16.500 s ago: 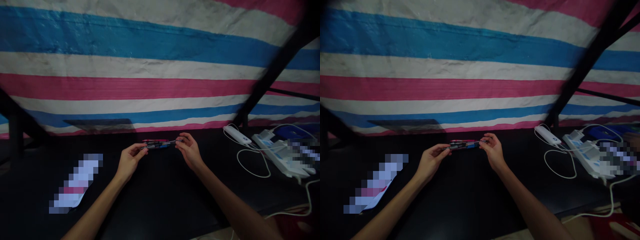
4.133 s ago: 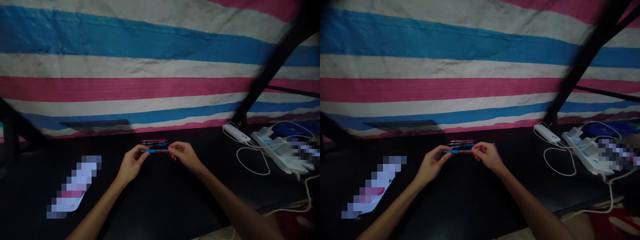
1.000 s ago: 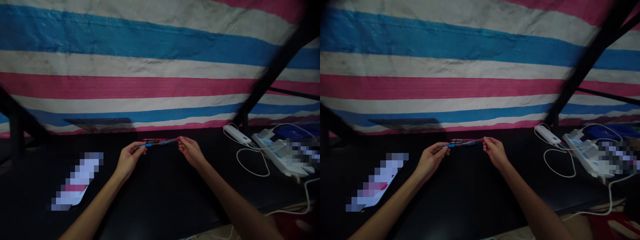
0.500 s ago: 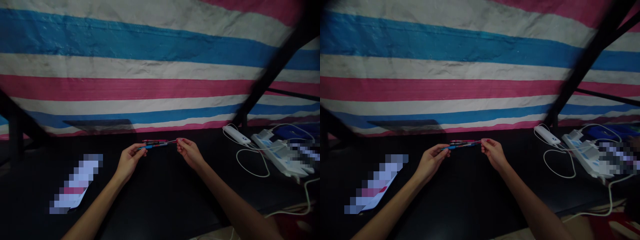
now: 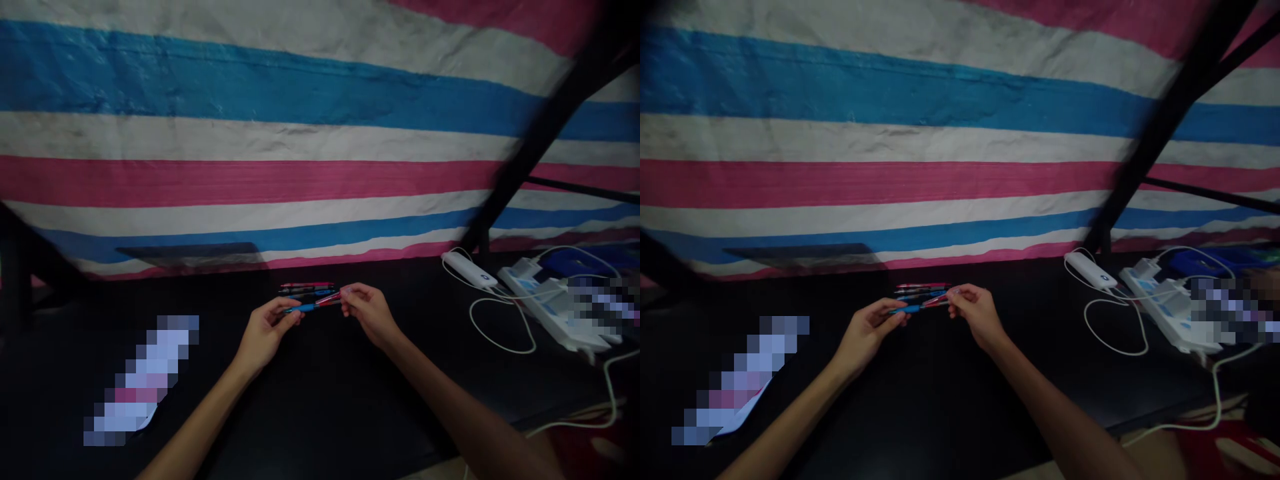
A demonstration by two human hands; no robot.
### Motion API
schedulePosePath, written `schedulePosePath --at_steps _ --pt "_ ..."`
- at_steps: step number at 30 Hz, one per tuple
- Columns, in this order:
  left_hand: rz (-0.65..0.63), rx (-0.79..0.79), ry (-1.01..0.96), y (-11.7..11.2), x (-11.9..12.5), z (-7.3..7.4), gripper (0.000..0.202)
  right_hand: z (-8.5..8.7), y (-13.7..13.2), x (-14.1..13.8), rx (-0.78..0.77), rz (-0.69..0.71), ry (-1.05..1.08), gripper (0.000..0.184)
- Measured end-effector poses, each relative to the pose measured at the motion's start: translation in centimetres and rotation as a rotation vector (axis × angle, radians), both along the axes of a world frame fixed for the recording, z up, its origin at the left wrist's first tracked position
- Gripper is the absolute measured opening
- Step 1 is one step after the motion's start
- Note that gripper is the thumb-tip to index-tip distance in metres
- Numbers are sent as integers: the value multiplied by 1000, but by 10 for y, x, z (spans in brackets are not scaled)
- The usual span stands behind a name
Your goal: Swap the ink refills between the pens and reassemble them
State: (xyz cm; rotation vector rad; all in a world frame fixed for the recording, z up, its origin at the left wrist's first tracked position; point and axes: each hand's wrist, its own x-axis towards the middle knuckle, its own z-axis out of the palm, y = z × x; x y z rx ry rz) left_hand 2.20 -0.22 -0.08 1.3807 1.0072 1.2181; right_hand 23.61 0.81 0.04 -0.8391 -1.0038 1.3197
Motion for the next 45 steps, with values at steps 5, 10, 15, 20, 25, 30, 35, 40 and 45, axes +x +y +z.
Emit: schedulePosePath --at_steps 5,10,15,20,25,30,35,40,45 --pt "39 -18 -73 3 -2 -1 22 10 5 15 12 -141 101 20" --pt "88 -61 -171 5 -6 0 24 15 8 24 -3 -196 169 21" --pt "111 -79 -221 7 -10 2 27 12 10 23 -26 -166 170 21" --pt "130 -85 -229 8 -10 3 28 8 10 21 -25 -156 146 22" --pt "170 -96 -449 13 -18 10 22 8 7 18 -30 -74 173 19" --pt "190 -191 -604 21 -30 14 15 6 3 14 -119 84 263 21" --pt "41 -216 -617 15 -24 12 13 0 -9 -6 -69 235 -46 22" --pt "12 -158 -514 10 -16 13 8 -6 -21 -30 -25 311 -147 23" --pt "60 -52 -351 9 -13 11 16 -2 -20 -35 -98 354 73 23"
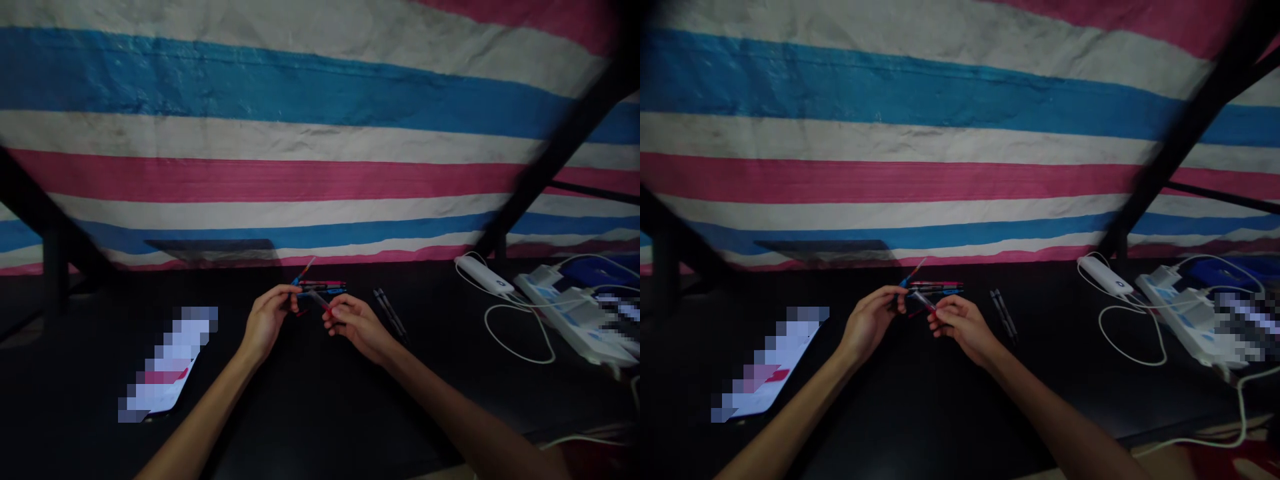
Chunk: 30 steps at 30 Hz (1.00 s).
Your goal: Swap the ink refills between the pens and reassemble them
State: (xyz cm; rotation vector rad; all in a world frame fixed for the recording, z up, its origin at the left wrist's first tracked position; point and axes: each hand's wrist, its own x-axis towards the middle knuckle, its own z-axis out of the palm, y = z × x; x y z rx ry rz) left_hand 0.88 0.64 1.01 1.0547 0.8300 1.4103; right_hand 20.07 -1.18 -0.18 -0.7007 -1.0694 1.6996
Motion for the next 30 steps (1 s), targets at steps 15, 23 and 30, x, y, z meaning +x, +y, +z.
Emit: schedulePosePath --at_steps 15,23,30 --pt "111 135 408 -5 -1 9 20 -12 26 -10 495 -142 -615 15" --pt "262 135 431 6 -19 10 22 -6 50 -24 1134 -20 -1147 29" --pt "278 140 471 6 -20 11 25 -2 62 -34 1218 145 -1239 23"
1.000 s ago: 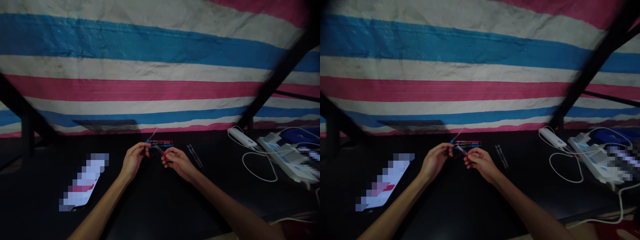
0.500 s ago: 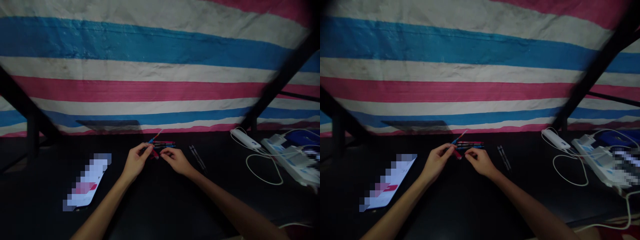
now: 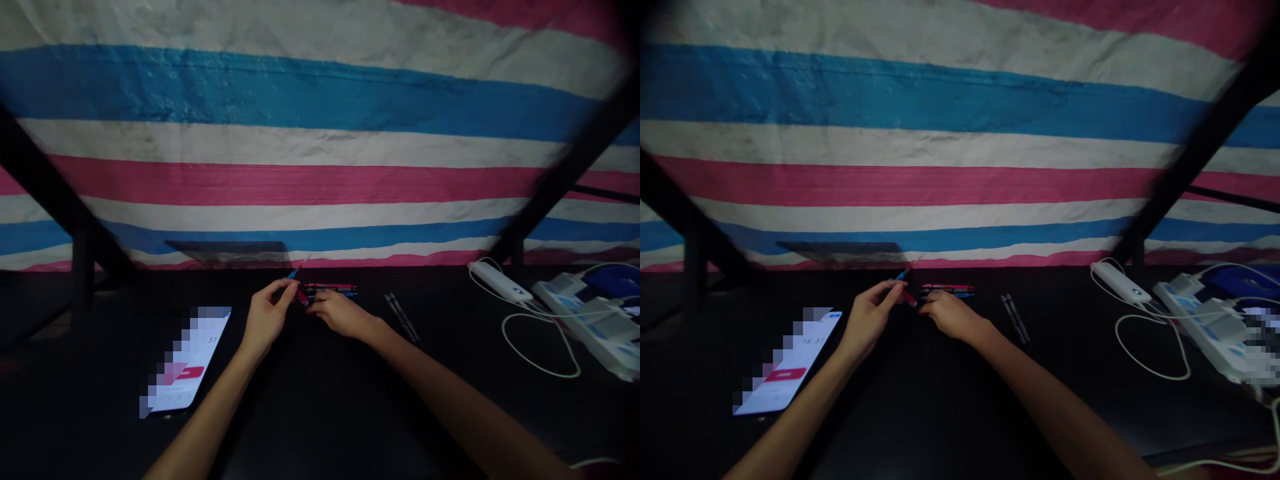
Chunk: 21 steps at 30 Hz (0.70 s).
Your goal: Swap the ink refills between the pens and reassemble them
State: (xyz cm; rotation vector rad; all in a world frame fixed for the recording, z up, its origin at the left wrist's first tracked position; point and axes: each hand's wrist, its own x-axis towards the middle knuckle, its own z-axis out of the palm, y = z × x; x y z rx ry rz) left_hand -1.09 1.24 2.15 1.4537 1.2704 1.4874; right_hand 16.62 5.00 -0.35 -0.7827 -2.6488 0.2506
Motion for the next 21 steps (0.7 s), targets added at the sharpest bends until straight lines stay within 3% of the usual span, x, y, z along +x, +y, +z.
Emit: schedulePosePath --at_steps 10,17,21 --pt "-31 26 57 -2 2 -2 24 -1 -14 28 -223 -139 247 18" --pt "-38 9 126 -2 5 -5 26 -6 -18 41 -629 -198 760 19" --pt "-88 34 196 -3 8 -6 24 0 -20 42 -855 -198 1075 19"
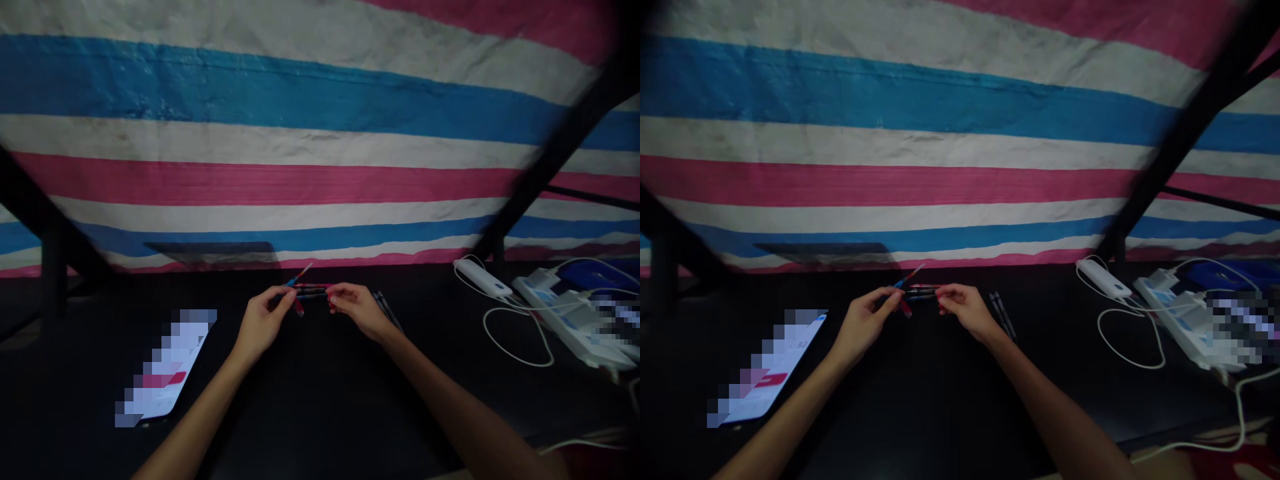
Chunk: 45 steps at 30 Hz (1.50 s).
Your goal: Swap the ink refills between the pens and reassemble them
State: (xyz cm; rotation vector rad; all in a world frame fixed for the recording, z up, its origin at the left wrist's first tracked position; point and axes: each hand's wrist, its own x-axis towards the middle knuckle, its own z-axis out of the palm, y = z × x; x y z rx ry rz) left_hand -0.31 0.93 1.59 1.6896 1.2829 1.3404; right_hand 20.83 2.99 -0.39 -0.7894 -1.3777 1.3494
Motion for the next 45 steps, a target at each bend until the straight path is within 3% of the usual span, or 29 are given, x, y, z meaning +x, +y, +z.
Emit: schedulePosePath --at_steps 4,11,15,26,29,31,35,38,41,45 --pt "-105 29 89 -5 7 -1 20 16 -8 -7 -15 -72 146 20" --pt "-214 105 187 -19 23 -1 20 44 -29 -23 425 -241 -112 14" --pt "-213 126 208 -23 25 -1 22 46 -33 -25 566 -261 -255 18" --pt "-208 138 198 -21 24 -1 21 44 -35 -20 722 -262 -401 13" --pt "-208 132 178 -20 22 1 20 48 -39 -13 712 -476 -332 10" --pt "-204 124 158 -20 21 1 20 48 -40 -10 691 -513 -329 9" --pt "-174 100 83 -17 19 -1 18 31 -39 -11 547 -165 -516 13" --pt "-142 89 46 -14 17 -4 17 12 -39 -18 358 -8 -504 25" --pt "-133 100 37 -13 15 -4 18 2 -37 -23 308 -76 -439 16" --pt "-142 107 91 -13 13 -1 18 6 -29 -18 294 -126 -294 10"
